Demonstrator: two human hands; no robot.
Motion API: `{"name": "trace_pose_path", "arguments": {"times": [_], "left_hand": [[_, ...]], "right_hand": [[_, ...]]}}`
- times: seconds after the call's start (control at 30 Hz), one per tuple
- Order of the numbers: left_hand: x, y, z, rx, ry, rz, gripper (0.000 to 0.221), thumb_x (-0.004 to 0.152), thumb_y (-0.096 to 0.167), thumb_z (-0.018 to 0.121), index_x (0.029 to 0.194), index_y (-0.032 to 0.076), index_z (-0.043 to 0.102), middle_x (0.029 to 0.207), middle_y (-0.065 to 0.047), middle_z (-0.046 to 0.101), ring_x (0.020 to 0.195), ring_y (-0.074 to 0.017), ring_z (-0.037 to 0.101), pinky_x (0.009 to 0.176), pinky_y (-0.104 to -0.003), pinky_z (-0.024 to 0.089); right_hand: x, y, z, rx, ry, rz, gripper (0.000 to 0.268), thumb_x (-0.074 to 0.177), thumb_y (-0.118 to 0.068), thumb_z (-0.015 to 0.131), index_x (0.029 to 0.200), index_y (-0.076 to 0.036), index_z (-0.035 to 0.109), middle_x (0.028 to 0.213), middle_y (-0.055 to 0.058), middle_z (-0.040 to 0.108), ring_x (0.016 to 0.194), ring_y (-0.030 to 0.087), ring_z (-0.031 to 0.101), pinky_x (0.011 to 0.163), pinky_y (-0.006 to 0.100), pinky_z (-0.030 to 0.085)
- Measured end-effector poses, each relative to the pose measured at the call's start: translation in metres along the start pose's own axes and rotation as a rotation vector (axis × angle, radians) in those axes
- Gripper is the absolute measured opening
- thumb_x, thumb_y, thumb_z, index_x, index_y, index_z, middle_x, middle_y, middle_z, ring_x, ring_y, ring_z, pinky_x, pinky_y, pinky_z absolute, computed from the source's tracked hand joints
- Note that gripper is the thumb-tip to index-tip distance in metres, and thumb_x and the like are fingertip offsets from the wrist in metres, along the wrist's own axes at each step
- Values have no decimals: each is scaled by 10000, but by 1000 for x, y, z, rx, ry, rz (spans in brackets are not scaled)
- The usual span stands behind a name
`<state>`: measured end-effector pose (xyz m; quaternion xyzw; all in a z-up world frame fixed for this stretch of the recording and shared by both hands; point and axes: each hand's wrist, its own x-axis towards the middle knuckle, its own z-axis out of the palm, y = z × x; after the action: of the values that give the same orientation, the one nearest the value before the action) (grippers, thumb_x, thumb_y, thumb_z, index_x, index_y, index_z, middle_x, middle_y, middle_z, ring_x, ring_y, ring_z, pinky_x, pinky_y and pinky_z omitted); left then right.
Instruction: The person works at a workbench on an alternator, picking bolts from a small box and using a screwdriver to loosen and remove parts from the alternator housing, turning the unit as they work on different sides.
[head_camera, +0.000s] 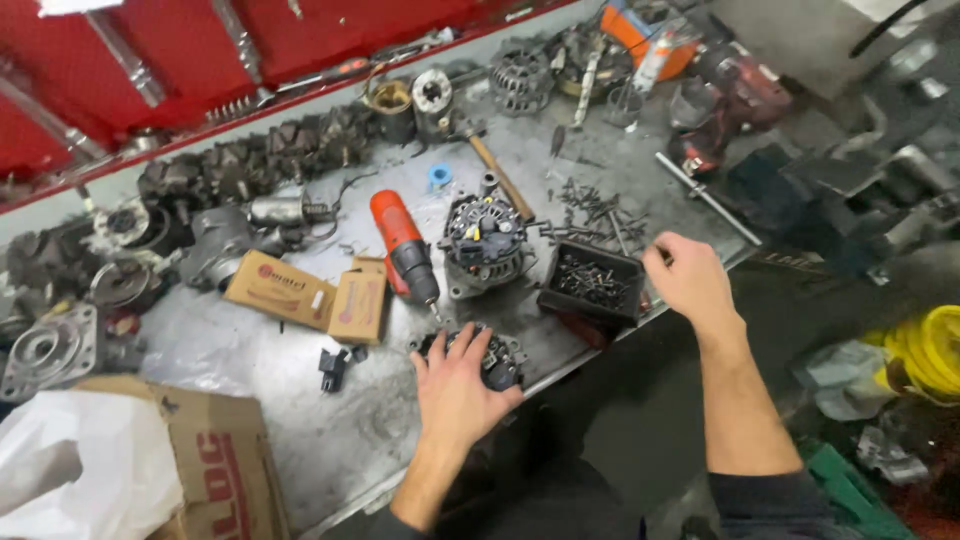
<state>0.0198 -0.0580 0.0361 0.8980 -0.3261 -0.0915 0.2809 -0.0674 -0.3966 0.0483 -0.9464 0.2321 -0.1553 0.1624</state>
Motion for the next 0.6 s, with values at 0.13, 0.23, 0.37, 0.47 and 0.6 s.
{"name": "trace_pose_path", "arguments": {"times": [0.13,0.23,0.37,0.47,0.6], "left_hand": [[3,-1,0,46,-42,-37,929,566,457,849,1417,188,593,1520,-46,504,1398,-402,388,1127,-693,217],[5,-5,4,65,-37,-46,931,558,459,846,1415,200,590,1547,-29,500,1390,-398,395,1125,-663,238],[10,-8,9,72,-27,-51,932,555,468,843,1417,223,587,1545,-17,496,1384,-397,394,1134,-640,246],[13,-7,9,70,-48,-82,924,561,464,834,1422,243,584,1545,-12,492,1383,-393,393,1148,-645,229],[10,-7,11,53,-68,-91,911,566,434,819,1424,239,583,1560,-25,478,1397,-391,380,1147,-668,210]], "right_hand": [[-7,133,69,-151,-344,288,451,748,-320,767,1128,-87,698,1063,210,721,1022,392,692,886,464,557],[-16,147,107,-79,-396,243,359,785,-300,713,1076,-90,735,1072,185,752,1038,373,709,908,440,565],[-12,156,120,-36,-343,203,339,802,-237,676,1102,-89,734,1071,172,773,1029,363,721,898,425,574],[-9,174,128,138,-327,79,606,714,-182,768,1305,-135,643,1058,136,763,994,338,722,881,419,560],[5,227,179,400,-267,180,529,758,-52,668,1285,-61,629,991,170,800,885,287,769,806,408,596]]}}
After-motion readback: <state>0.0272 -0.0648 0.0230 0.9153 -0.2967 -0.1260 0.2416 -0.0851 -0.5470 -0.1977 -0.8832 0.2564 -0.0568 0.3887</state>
